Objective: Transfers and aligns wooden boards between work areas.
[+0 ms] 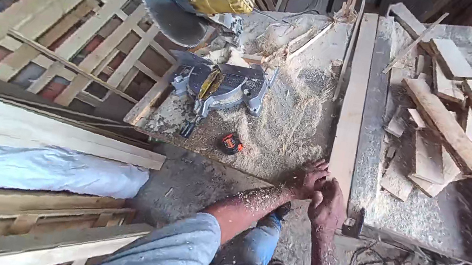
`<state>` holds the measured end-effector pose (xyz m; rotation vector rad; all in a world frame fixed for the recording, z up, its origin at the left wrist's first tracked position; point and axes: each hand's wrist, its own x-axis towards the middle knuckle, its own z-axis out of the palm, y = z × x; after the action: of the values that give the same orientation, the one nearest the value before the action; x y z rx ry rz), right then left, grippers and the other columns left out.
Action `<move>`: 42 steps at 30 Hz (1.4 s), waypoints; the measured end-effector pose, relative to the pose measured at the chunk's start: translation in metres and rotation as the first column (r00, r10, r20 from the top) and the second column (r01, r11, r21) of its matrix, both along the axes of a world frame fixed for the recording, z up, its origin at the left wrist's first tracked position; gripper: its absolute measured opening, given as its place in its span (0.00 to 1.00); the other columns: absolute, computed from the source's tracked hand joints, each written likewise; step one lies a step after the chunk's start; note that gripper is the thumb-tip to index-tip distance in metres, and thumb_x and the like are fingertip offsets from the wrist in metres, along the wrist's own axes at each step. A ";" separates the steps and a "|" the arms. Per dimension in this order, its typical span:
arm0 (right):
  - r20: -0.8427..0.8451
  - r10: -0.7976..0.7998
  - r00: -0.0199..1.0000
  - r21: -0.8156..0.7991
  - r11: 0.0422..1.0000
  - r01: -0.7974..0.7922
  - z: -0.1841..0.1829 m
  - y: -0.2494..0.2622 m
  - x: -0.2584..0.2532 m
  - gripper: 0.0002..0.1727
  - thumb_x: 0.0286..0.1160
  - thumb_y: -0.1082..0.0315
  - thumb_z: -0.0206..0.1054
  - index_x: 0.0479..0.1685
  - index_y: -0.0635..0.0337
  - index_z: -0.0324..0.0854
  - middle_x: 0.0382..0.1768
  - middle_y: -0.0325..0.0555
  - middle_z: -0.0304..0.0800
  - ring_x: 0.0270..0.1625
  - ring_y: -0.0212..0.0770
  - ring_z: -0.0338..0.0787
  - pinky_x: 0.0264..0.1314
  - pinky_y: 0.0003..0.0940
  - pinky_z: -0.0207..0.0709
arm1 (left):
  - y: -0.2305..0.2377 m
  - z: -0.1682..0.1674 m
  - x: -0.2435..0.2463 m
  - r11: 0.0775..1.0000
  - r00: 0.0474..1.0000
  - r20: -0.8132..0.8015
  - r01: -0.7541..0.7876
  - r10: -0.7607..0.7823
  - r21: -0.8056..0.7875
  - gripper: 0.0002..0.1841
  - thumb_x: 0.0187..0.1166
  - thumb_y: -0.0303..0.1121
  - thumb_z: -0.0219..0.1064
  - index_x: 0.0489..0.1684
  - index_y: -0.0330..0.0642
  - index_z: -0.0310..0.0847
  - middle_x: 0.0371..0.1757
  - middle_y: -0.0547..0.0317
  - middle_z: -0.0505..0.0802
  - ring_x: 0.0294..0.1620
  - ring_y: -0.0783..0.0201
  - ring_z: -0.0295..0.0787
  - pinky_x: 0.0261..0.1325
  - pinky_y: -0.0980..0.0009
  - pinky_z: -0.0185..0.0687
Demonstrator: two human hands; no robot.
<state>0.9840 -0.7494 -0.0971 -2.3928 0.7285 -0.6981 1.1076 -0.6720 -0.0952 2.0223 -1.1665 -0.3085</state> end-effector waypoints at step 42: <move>-0.522 0.474 0.709 -0.232 0.721 -0.653 0.039 -0.128 0.025 0.21 0.84 0.60 0.60 0.71 0.53 0.87 0.75 0.46 0.87 0.84 0.60 0.75 0.83 0.85 0.47 | -0.017 0.011 0.008 0.972 0.985 0.172 -0.026 -0.015 0.234 0.24 0.86 0.35 0.58 0.82 0.46 0.76 0.82 0.37 0.79 0.90 0.38 0.64 0.89 0.30 0.48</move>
<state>1.0094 -0.8776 -0.0582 -2.9745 -0.0836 -0.0314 1.1160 -0.6886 -0.0846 2.2969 -1.2803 -0.2840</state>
